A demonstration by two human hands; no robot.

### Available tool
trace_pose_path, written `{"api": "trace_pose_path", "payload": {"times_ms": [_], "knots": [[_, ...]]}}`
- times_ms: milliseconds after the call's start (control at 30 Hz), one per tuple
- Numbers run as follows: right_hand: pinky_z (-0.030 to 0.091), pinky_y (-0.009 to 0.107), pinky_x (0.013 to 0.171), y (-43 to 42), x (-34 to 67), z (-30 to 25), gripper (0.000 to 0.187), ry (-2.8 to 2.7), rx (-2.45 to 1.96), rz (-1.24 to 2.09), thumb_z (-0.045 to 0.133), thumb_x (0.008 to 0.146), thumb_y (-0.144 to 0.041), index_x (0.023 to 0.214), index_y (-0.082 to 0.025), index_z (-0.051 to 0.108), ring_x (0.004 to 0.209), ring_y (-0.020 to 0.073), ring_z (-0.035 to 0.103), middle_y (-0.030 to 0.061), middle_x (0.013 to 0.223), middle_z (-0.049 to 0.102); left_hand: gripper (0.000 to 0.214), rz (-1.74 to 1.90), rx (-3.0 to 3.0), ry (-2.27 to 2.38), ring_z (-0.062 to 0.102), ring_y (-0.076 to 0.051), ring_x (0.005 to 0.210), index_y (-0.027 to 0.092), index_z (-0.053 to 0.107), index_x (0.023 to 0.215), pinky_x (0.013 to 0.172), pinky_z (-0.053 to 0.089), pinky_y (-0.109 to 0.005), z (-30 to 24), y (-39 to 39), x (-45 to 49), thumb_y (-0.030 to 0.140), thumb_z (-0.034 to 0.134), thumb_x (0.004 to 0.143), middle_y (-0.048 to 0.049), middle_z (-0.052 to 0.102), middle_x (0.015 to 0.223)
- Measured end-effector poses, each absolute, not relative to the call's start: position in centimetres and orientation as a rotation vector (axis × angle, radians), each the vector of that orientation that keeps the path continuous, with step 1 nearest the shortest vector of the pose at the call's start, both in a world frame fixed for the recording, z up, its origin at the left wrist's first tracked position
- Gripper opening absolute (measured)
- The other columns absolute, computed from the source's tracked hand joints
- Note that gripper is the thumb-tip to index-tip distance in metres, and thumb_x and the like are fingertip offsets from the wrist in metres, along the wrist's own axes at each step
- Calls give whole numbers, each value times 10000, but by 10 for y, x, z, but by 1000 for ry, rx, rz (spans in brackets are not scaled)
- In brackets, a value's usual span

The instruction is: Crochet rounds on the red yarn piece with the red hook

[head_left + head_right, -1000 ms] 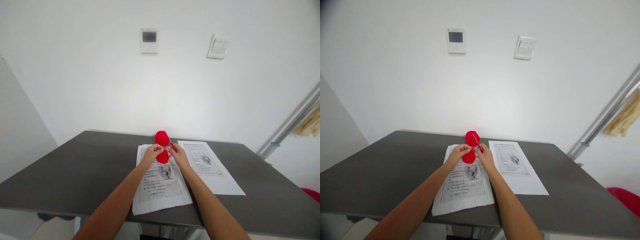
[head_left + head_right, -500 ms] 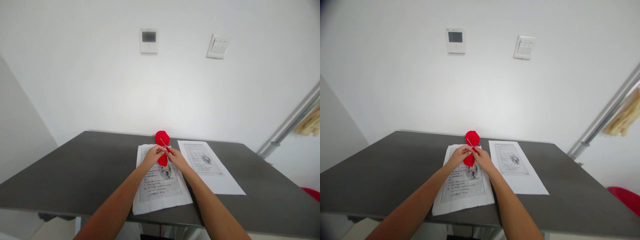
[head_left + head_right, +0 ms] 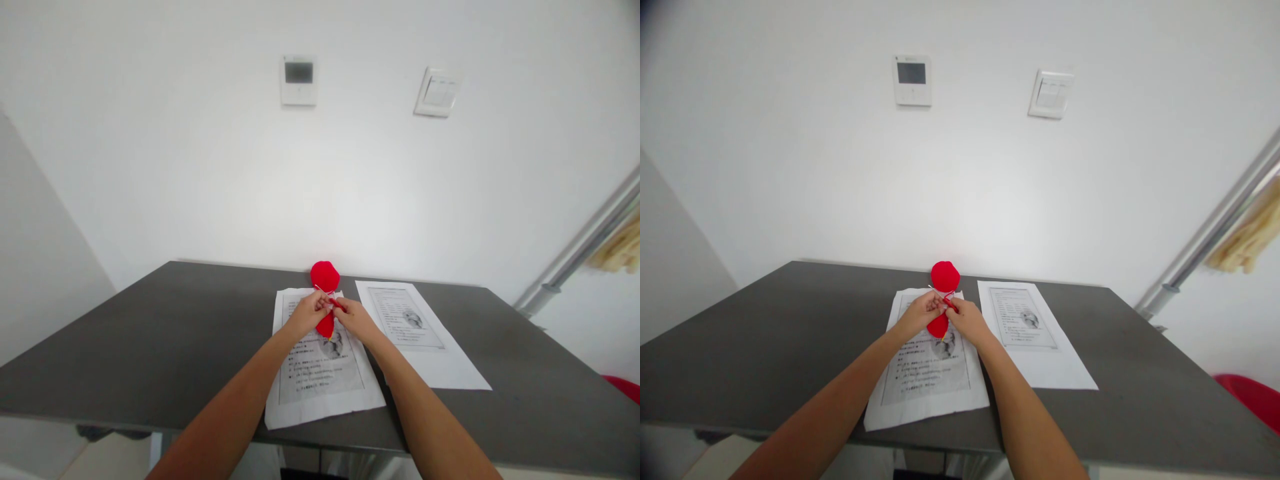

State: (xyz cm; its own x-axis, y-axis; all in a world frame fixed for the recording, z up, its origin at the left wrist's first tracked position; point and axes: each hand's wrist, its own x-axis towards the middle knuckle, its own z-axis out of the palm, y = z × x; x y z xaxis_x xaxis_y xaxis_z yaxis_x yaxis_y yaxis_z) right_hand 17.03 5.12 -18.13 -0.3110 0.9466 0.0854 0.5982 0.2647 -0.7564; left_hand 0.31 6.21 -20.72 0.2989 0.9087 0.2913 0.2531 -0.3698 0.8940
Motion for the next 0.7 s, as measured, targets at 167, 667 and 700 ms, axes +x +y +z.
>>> {"api": "trace_pose_path", "payload": {"times_ms": [167, 667, 700], "knots": [[559, 435, 870, 50, 169, -178, 345, -1947, -1449, 919, 610, 934, -347, 1221, -156, 589, 1053, 248, 636, 83, 1239, 613, 246, 1090, 1779, 1037, 646, -174, 878, 139, 629, 1056, 787, 556, -379, -204, 61, 5, 342, 599, 920, -59, 661, 1020], [562, 430, 863, 56, 173, -185, 347, -1638, -1301, 1343, 609, 936, -335, 1236, -165, 578, 1047, 230, 638, 96, 1252, 607, 292, 918, 1575, 1047, 644, -199, 941, 143, 619, 1121, 809, 559, -397, -188, 53, 2, 355, 596, 921, -76, 649, 1104], [562, 430, 862, 55, 174, -185, 346, -1627, -1280, 1368, 609, 936, -336, 1236, -165, 578, 1046, 230, 638, 96, 1250, 608, 303, 895, 1545, 1026, 646, -198, 936, 144, 613, 1136, 801, 562, -394, -188, 53, 1, 357, 594, 922, -77, 647, 1108]]}}
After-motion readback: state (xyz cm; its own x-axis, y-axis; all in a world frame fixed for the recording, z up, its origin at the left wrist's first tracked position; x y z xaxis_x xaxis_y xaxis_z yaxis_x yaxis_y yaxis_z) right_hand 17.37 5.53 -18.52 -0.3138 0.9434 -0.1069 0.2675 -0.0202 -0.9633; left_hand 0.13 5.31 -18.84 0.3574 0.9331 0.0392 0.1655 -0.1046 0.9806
